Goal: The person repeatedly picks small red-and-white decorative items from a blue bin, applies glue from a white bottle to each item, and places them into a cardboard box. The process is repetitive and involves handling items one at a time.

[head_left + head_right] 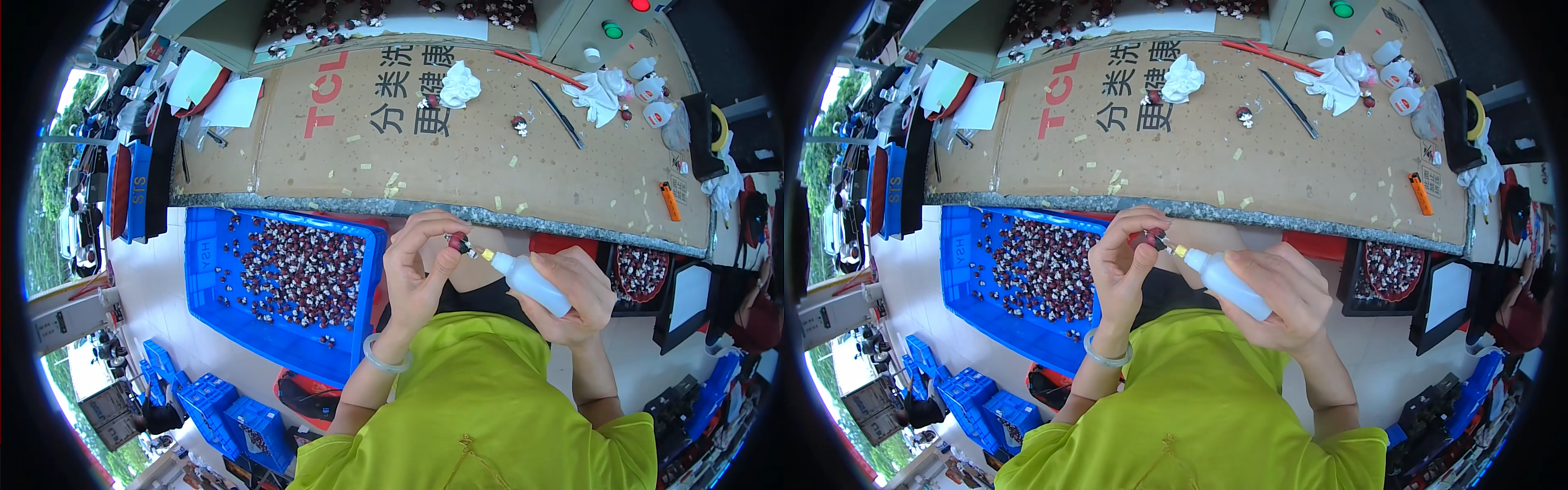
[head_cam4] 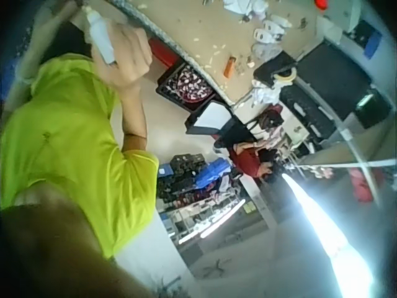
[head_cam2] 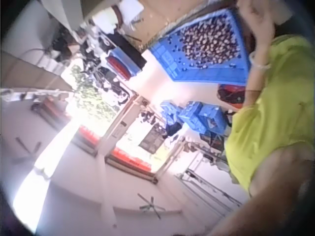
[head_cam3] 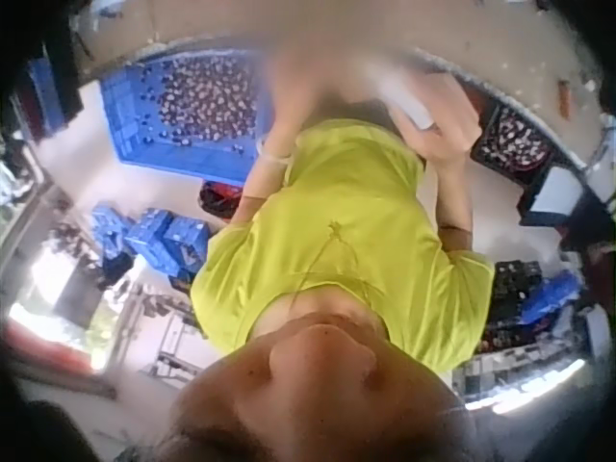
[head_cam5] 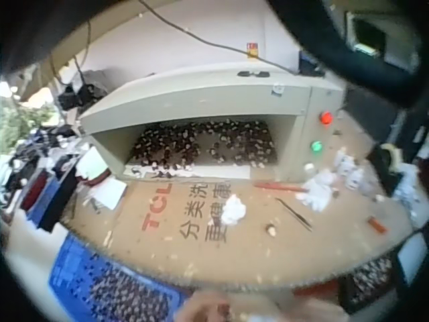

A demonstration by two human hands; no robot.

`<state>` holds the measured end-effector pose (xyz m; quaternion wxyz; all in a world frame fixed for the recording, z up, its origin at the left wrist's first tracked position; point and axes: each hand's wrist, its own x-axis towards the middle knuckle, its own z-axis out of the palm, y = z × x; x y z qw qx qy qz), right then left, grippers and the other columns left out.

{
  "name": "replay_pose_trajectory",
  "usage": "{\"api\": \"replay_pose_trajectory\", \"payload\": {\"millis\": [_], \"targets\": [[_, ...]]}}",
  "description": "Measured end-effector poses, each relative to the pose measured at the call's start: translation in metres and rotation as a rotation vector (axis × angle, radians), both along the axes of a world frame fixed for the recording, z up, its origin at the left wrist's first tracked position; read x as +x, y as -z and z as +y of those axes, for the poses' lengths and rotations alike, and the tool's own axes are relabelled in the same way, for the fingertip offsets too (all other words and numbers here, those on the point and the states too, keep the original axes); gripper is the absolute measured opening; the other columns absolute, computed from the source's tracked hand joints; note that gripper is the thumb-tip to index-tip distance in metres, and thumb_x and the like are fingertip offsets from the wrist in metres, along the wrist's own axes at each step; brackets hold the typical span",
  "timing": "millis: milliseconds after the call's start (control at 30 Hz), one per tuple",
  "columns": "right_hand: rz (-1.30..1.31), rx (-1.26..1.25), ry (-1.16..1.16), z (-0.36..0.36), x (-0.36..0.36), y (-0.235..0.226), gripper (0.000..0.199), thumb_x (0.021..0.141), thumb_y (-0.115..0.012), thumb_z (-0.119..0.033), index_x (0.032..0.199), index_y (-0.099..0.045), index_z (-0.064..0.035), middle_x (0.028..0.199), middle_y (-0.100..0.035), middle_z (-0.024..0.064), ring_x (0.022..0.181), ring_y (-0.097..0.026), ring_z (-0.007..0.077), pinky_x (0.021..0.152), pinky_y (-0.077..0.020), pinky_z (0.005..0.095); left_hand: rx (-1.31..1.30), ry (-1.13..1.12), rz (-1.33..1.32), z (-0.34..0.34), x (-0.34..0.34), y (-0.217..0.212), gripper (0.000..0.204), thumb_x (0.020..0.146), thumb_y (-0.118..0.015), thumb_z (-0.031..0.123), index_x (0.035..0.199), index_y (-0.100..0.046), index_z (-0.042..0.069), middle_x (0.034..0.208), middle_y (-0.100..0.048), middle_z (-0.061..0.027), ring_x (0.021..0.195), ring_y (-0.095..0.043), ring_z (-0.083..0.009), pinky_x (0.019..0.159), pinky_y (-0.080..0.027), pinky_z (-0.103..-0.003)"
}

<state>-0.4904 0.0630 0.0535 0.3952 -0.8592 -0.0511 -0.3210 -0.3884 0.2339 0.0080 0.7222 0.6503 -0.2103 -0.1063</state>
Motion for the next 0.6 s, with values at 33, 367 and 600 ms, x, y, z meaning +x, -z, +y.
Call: {"api": "replay_pose_trajectory", "payload": {"millis": [33, 367, 600], "targets": [[0.0, 0.002, -0.007, -0.0002, -0.0001, -0.0007, 0.042, 0.056, -0.081, 0.002, 0.095, -0.066, 0.0065, 0.077, -0.068, 0.0175, 0.063, -0.065, 0.0274, 0.055, -0.0493, 0.0304, -0.001, 0.0, 0.0, -0.0002, 0.0, -0.0007, 0.032, 0.085, -0.07, 0.03, 0.094, -0.068, 0.0, 0.094, -0.067, -0.0092, 0.096, -0.06, -0.0224, 0.087, -0.044, -0.035], [-0.002, 0.0, 0.0, -0.0005, -0.0007, 0.0008, 0.041, 0.055, -0.082, 0.0, 0.093, -0.066, 0.0073, 0.074, -0.067, 0.0178, 0.062, -0.066, 0.0281, 0.056, -0.0497, 0.0315, -0.001, 0.001, 0.008, -0.0005, -0.0009, 0.0009, 0.03, 0.084, -0.07, 0.029, 0.094, -0.068, 0.0, 0.094, -0.068, -0.0087, 0.096, -0.06, -0.0224, 0.087, -0.044, -0.035], [0.0, -0.012, -0.001, -0.0005, -0.0002, 0.0002, 0.042, 0.055, -0.082, 0.0, 0.093, -0.066, 0.0073, 0.074, -0.067, 0.0179, 0.062, -0.065, 0.0281, 0.056, -0.0497, 0.0315, -0.002, -0.004, 0.007, -0.0006, -0.0007, 0.0, 0.03, 0.084, -0.07, 0.029, 0.093, -0.068, 0.001, 0.094, -0.067, -0.0084, 0.095, -0.06, -0.0222, 0.086, -0.044, -0.034]]}}
